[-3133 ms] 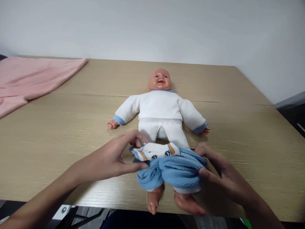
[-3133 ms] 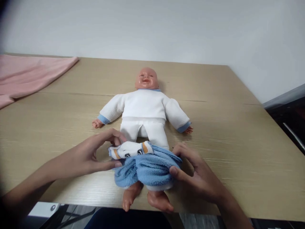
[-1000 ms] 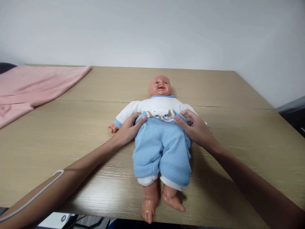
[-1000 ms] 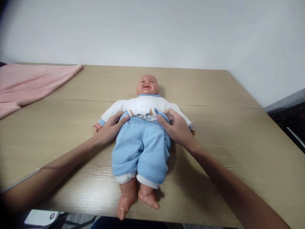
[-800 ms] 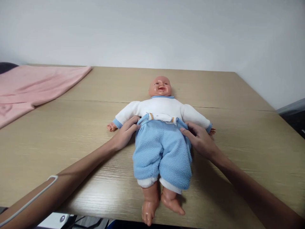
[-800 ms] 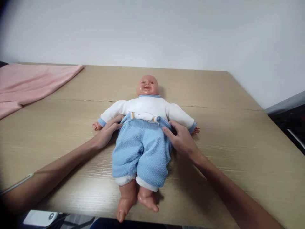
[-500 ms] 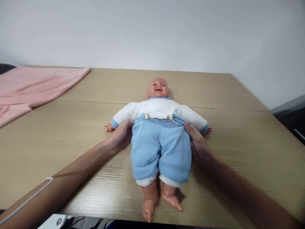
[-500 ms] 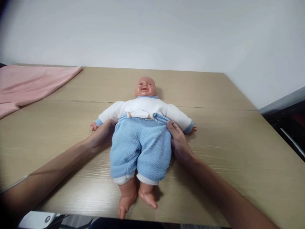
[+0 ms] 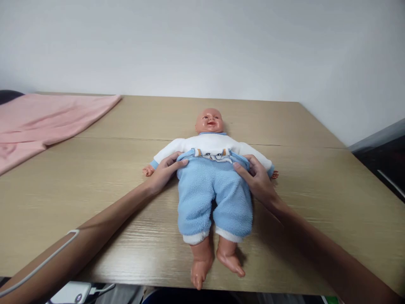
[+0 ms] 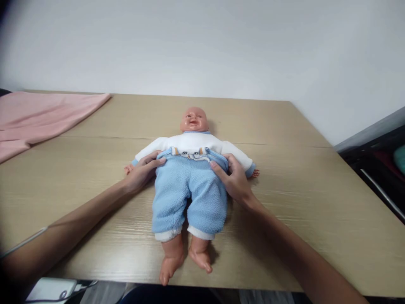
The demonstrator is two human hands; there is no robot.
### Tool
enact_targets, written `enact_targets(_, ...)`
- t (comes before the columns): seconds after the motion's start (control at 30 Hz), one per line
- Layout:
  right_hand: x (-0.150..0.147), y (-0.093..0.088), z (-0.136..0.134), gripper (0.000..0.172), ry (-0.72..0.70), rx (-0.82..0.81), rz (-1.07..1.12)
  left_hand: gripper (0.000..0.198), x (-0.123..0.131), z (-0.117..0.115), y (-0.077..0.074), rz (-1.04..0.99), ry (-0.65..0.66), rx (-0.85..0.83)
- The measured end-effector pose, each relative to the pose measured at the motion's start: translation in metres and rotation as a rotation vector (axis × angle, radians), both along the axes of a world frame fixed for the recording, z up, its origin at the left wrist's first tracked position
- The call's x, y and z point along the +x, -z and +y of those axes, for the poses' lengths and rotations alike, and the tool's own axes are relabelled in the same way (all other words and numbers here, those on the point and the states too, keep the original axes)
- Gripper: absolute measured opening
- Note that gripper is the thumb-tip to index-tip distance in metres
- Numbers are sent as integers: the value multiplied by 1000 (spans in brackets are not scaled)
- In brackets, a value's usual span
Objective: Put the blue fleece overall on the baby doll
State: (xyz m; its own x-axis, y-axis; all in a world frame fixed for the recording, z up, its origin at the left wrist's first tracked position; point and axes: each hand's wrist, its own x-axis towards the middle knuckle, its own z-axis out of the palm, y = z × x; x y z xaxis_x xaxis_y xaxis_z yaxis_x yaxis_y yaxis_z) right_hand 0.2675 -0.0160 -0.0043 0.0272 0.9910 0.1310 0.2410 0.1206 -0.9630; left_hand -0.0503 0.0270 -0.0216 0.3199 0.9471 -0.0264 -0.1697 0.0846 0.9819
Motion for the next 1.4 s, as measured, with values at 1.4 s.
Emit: enact_targets(1.4,-9,18,21,47,-13,-336,645,55,30,-5,1,-258,-176,-125)
